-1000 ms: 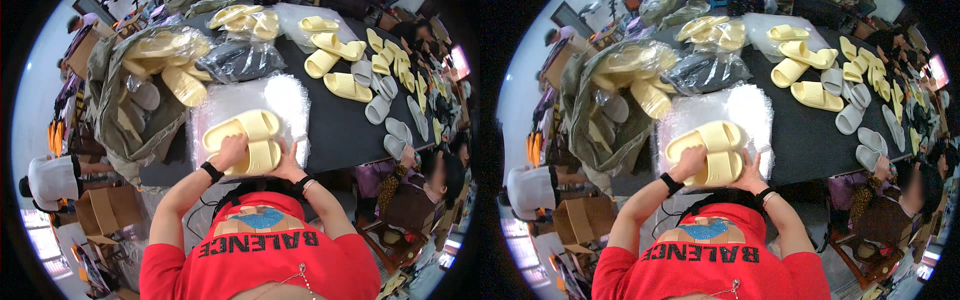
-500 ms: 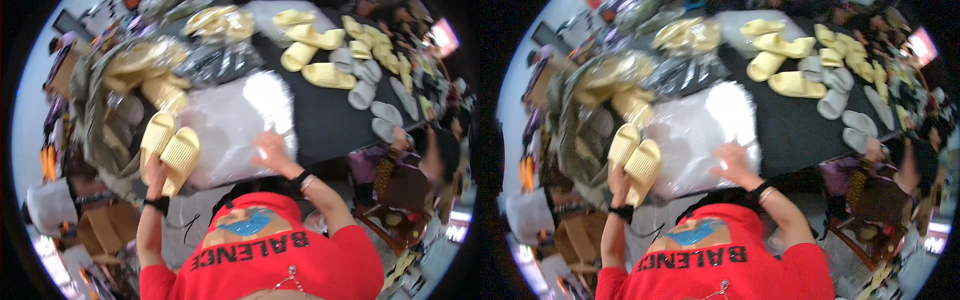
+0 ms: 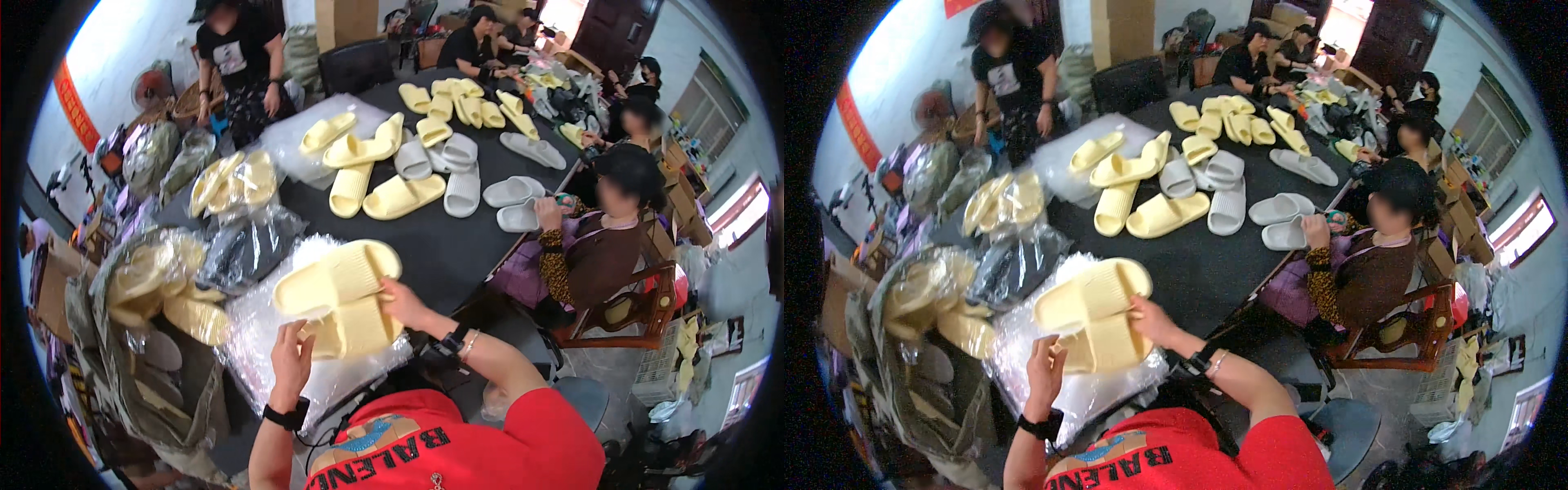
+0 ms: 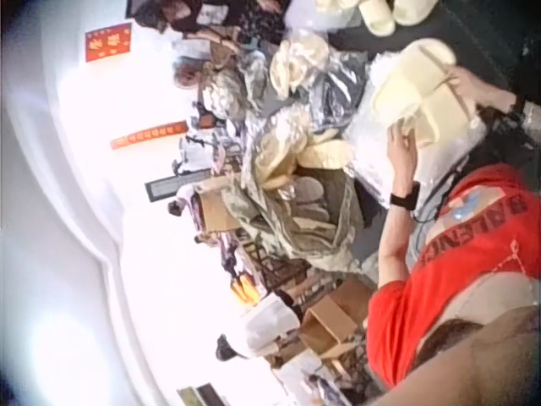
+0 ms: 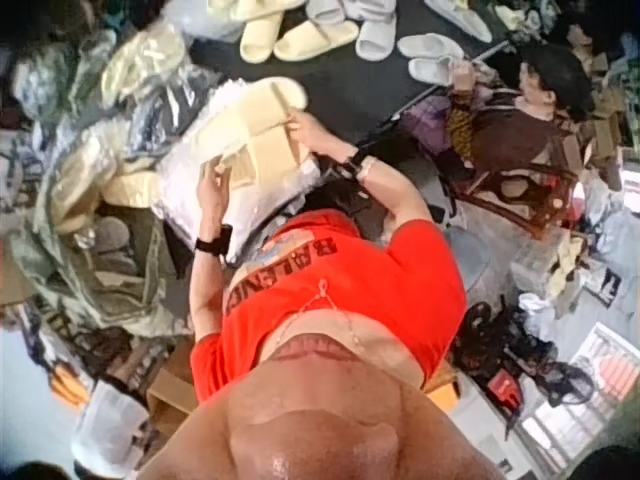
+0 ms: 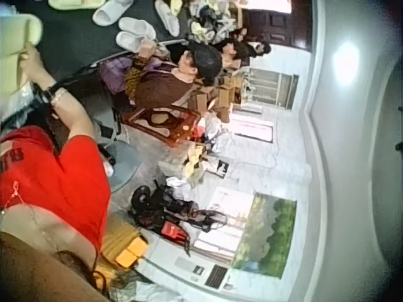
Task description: The recorder is sorting and packaging various colors of sandals into plastic bags from a large storage bag.
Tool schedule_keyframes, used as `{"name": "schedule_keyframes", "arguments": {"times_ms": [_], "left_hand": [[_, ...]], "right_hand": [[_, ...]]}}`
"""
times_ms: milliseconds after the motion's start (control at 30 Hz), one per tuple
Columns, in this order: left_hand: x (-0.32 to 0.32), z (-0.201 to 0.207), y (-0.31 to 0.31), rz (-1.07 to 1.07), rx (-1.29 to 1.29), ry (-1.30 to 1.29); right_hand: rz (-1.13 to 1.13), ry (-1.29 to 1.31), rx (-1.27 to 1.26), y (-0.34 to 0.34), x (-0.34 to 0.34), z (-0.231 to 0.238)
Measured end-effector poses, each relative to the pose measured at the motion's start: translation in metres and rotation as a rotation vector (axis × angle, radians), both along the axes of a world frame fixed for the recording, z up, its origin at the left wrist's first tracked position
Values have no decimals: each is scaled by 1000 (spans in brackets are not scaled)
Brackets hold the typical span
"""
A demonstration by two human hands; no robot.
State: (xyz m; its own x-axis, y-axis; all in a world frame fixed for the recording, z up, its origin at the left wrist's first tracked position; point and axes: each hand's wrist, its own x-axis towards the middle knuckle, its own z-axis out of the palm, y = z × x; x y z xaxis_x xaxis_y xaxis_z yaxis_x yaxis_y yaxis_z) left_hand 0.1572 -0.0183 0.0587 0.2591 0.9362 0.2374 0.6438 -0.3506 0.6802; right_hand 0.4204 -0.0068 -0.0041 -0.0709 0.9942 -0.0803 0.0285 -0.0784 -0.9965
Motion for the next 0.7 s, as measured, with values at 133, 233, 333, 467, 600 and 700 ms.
{"name": "schedule_keyframes", "arguments": {"times_ms": [133,233,333,467,600,700], "left_hand": [[-30,-28,2,15,-30,-57],[-42,-43,-8,16,-138,-21],[-42,-58,-13,-40,-195,15],[-58,-70,-22,5,-158,117],[-94,-77,-25,172,12,296],[-137,-100,-23,535,117,293]], "right_hand": [[-362,155,154,56,88,32],[-485,375,5,94,118,120],[-395,-44,-179,116,141,110],[-58,-437,53,89,66,17],[50,-601,-38,45,6,-48],[-165,-532,-28,20,-16,-94]]}}
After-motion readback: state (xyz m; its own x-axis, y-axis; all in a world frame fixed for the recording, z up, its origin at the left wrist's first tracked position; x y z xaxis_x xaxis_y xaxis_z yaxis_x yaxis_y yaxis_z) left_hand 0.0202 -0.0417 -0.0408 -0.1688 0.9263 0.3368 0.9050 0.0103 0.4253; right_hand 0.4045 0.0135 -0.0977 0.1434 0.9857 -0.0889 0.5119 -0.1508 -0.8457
